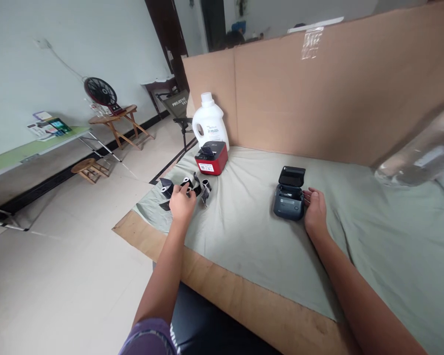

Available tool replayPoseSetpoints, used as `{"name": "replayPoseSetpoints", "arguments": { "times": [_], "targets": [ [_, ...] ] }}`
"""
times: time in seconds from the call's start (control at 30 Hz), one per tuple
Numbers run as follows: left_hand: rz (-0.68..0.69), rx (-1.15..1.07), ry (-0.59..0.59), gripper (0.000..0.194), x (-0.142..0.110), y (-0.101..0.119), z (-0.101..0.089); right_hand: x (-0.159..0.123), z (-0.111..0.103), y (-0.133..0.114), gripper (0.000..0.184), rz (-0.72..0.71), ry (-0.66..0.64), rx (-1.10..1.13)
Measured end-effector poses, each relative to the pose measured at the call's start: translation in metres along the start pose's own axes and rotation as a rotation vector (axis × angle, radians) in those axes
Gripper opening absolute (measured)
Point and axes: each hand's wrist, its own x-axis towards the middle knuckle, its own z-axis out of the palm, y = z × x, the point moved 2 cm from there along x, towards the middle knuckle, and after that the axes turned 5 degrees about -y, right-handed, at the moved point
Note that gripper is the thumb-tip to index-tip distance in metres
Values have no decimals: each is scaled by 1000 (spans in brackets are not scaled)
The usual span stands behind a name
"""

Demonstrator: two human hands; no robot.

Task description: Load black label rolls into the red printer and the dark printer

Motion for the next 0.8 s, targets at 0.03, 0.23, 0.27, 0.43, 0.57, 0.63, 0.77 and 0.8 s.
{"name": "replayPoseSetpoints", "arguments": {
  "times": [0.03,0.23,0.27,0.43,0.57,0.63,0.77,0.8],
  "targets": [
    [13,10,2,41,2,6,-4,0,0,0,58,3,0,-1],
    [111,228,-346,42,33,52,-1,2,-1,5,56,8,-16,-21],
    [121,281,-402,41,39,58,1,3,-2,7,56,8,-17,-25],
    [193,390,-502,28,48,79,2,2,-4,5,52,-12,-12,-97],
    [297,301,-391,32,14,116,-14,-14,0,-38,40,-315,2,-366],
    [415,179,-368,30,-15,149,-19,-26,10,-66,32,-394,-176,-407],
    [751,-168,-447,25,-71,220,-19,-40,27,-104,29,-190,-462,-257],
    [805,-240,-474,27,-80,232,-18,-40,28,-108,30,-158,-479,-210]
  ]
}}
